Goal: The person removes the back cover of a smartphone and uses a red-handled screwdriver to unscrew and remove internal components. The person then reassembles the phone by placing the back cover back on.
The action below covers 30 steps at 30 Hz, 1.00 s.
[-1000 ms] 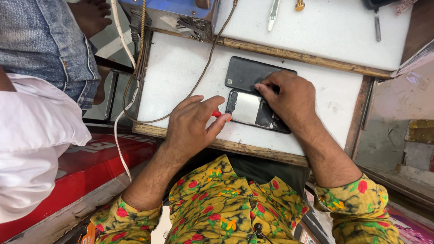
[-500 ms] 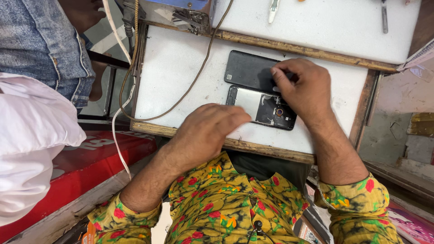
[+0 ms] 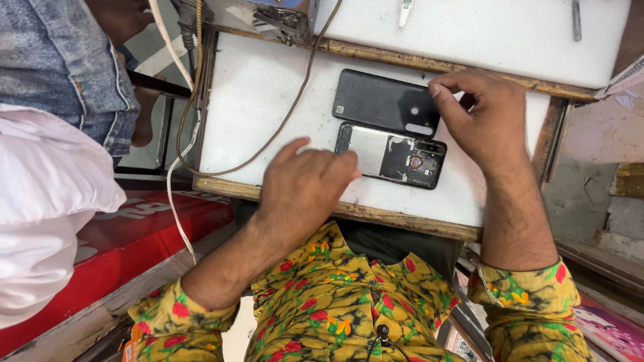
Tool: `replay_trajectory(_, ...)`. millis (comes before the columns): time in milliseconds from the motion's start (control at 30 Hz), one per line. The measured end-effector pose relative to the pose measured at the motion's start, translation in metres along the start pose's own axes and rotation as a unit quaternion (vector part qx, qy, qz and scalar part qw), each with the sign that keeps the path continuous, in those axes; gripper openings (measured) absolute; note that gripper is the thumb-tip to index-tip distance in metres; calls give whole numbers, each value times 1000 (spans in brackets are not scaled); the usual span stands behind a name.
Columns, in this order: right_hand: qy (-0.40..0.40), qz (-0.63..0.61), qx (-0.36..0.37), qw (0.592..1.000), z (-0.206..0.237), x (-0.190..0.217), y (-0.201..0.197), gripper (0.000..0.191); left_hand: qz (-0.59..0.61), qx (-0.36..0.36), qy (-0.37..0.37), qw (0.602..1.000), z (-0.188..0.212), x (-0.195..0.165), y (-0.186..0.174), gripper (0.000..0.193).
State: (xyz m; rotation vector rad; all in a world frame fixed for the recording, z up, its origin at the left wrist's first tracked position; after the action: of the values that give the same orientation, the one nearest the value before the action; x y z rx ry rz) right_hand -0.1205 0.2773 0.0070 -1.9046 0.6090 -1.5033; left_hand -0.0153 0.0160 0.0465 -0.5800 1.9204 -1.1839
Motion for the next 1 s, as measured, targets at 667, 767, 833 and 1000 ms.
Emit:
replay_trajectory(667,-54,14,155,986,1,12,-3,21,67,-77,-8,995,7,3,-1,24)
replay_trajectory(767,-35,21,161,986,2,11,-4,21,61,-98,-1,993,8,4,1,22)
replay_trajectory(833,-40,26,159,986,4,11,-5,22,66,-87,-10,994,8,5,2,21)
replay_trajectory(1000,-50,46,162,984,3,12,-4,21,73,-84,-8,994,8,7,1,25)
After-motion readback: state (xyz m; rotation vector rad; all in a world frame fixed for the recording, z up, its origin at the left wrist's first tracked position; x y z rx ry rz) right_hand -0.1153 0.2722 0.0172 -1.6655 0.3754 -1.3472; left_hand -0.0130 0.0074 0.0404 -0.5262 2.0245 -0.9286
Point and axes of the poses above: each hand's wrist, its own z-axis away from the middle knuckle, its own y-axis out of the palm, x = y × z, the point moved 2 cm from there along -z, towards the middle knuckle, and after that the axes turned 6 degrees about y, right-handed, at the moved point
